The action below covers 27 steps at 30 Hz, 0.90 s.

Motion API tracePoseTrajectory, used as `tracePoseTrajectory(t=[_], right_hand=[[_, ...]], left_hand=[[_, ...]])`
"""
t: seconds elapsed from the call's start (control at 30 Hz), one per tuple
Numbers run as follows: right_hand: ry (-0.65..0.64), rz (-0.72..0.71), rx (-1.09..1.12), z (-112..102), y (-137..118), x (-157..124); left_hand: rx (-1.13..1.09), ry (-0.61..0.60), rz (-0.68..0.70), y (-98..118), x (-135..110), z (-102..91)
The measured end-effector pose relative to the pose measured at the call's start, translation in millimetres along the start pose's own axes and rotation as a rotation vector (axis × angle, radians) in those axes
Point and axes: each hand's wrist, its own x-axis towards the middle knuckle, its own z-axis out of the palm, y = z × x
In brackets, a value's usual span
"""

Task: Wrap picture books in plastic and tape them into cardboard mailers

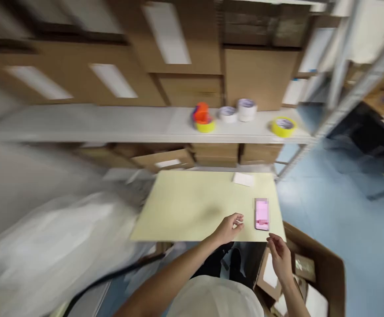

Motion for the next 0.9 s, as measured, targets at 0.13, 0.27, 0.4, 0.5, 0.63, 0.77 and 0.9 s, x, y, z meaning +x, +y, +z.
tracePoseTrajectory(t=[0.13,0.27,0.4,0.5,0.63,0.77,0.9], right_hand=[[-0.423,-0.035,-0.084,59.1,-18.6,38.4],[-0.750,-0.198,-0.202,142.3,-59.0,31.0],[-1.047,-0.372,-0.253,226.8,-103.9,-21.4],[-1.232,-0.485,-0.236,288.2,-128.6,-81.5],[-1.466,-0.597,-0.214,362.2,-145.1,-181.9],[-1.738,-0.668,-0.234,426.1,-143.2,-286.9],[-1.853,-0.616,-0.271,487.0,-132.8,-367.3]], left_hand=[[-0.029,0.336,-0.108,-34.2,-77.9,-51.0],[-0.015,0.578,-0.182,-69.7,-167.8,-93.9],[0.012,0.862,-0.172,-97.5,-256.4,-132.5],[0.038,1.084,-0.160,-116.6,-323.1,-157.2],[0.084,1.386,-0.242,-150.4,-413.8,-181.1],[0.096,1.791,-0.311,-198.2,-502.1,-195.1],[-0.253,2.056,-0.463,-240.3,-570.9,-205.4]])
